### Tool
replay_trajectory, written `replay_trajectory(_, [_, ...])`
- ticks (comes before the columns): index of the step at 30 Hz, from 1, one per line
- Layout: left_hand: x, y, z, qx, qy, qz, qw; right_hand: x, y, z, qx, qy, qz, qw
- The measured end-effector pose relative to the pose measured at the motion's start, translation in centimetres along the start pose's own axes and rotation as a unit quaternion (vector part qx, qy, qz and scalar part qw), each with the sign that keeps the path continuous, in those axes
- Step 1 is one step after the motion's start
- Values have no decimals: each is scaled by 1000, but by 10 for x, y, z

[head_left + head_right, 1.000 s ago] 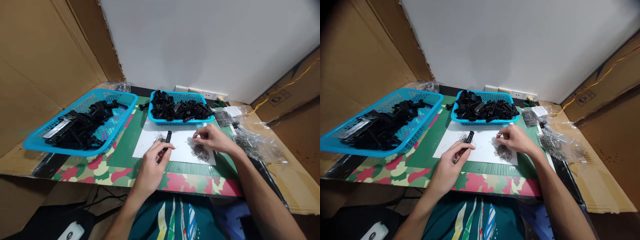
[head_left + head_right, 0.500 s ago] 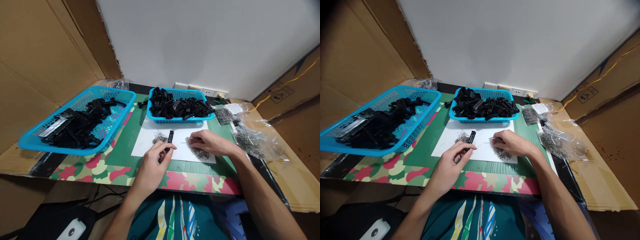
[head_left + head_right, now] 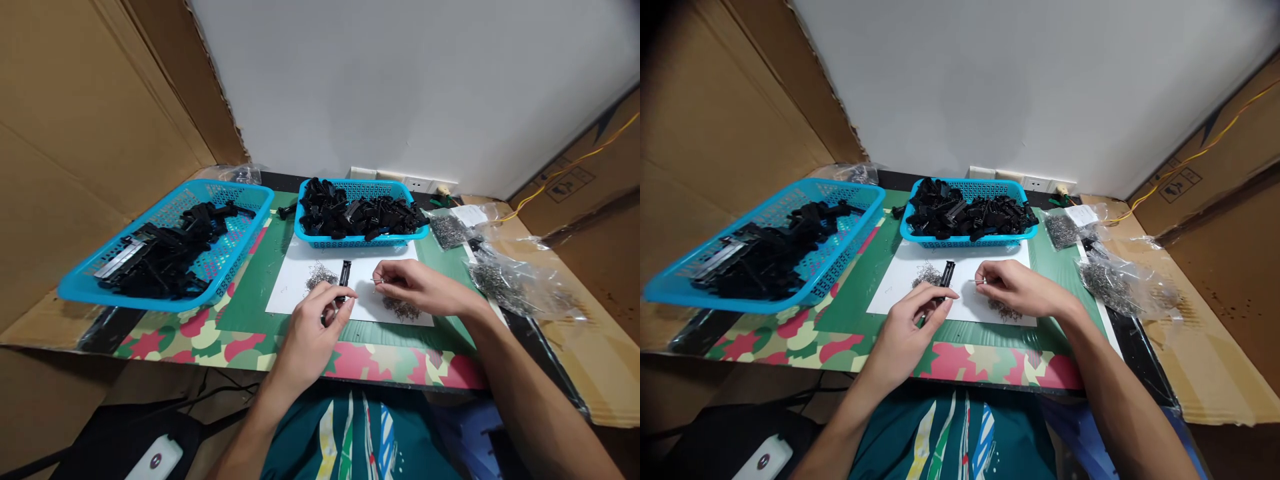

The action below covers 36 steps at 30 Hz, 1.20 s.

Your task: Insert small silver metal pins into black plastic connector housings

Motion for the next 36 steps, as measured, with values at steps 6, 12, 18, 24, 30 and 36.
replay_trajectory(6, [5, -4, 3, -10, -14, -5, 1000, -9, -20, -11, 20, 29, -55, 998])
replay_trajectory(12, [3, 0, 2, 13, -16, 24, 1000, -7, -26, -18, 60, 45, -54, 996])
replay_trajectory(18, [1, 2, 1, 15, -7, 36, 999, -8, -27, -20, 102, 54, -43, 992])
replay_trajectory(24, [-8, -1, 6, -9, 29, 41, 999, 0, -6, -11, 171, 21, 46, 984])
replay_trajectory(30, [-6, -7, 4, -36, 33, -38, 998, 7, -3, -12, 119, -30, 108, 987])
replay_trajectory(36, [-3, -9, 3, -40, 21, -34, 998, 11, -8, -15, 78, -55, 131, 987])
Point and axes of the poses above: each hand's wrist, its own z-axis away from the middle knuckle, its own y-axis out of the back of the hand, x = y × z, the point moved 5 cm from there along -z, towards the middle knuckle, and after that the axes turned 14 degrees about y, right-handed, at the moved point
